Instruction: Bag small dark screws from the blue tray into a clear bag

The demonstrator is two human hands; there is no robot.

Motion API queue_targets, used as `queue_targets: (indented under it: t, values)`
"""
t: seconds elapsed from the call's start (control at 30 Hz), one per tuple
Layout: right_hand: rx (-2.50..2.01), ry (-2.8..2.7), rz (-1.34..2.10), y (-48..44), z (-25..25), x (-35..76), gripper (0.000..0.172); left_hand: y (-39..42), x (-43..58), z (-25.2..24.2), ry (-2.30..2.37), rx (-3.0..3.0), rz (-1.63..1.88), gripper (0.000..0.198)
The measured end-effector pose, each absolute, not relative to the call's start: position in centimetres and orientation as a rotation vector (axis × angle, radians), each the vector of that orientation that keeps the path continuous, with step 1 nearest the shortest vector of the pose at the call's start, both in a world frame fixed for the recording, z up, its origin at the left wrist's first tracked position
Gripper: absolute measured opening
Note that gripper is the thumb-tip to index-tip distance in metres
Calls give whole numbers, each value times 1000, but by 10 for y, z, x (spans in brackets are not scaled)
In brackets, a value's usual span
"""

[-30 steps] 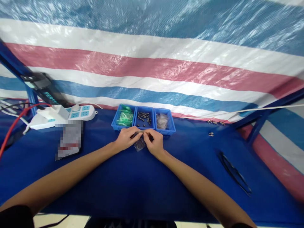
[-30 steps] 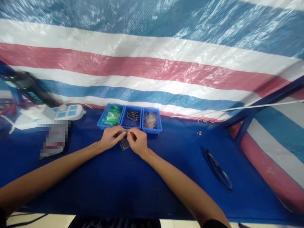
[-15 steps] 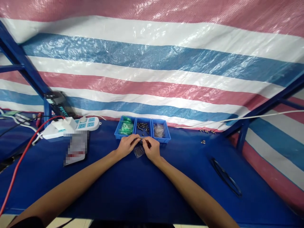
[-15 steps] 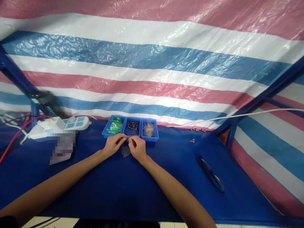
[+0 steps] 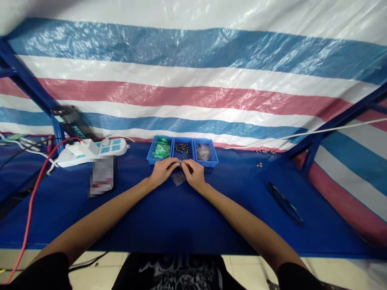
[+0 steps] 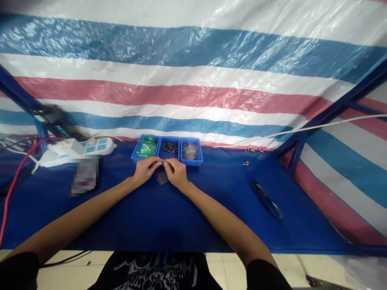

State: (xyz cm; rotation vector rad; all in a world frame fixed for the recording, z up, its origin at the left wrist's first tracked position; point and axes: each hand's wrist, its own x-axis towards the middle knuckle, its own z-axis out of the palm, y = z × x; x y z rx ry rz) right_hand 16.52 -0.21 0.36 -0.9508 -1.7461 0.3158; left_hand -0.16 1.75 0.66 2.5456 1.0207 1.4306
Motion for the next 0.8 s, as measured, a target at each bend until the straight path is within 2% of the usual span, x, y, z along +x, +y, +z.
queue_targets:
  t: [0.43,0.8]
  values:
    - [-918,-1740,346,0,1,163,21,19,-4,3,1001,2623,1283,26]
    - [-965,-1697,363,-1,3,167,20,21,-3,0,992,2621,1242,23]
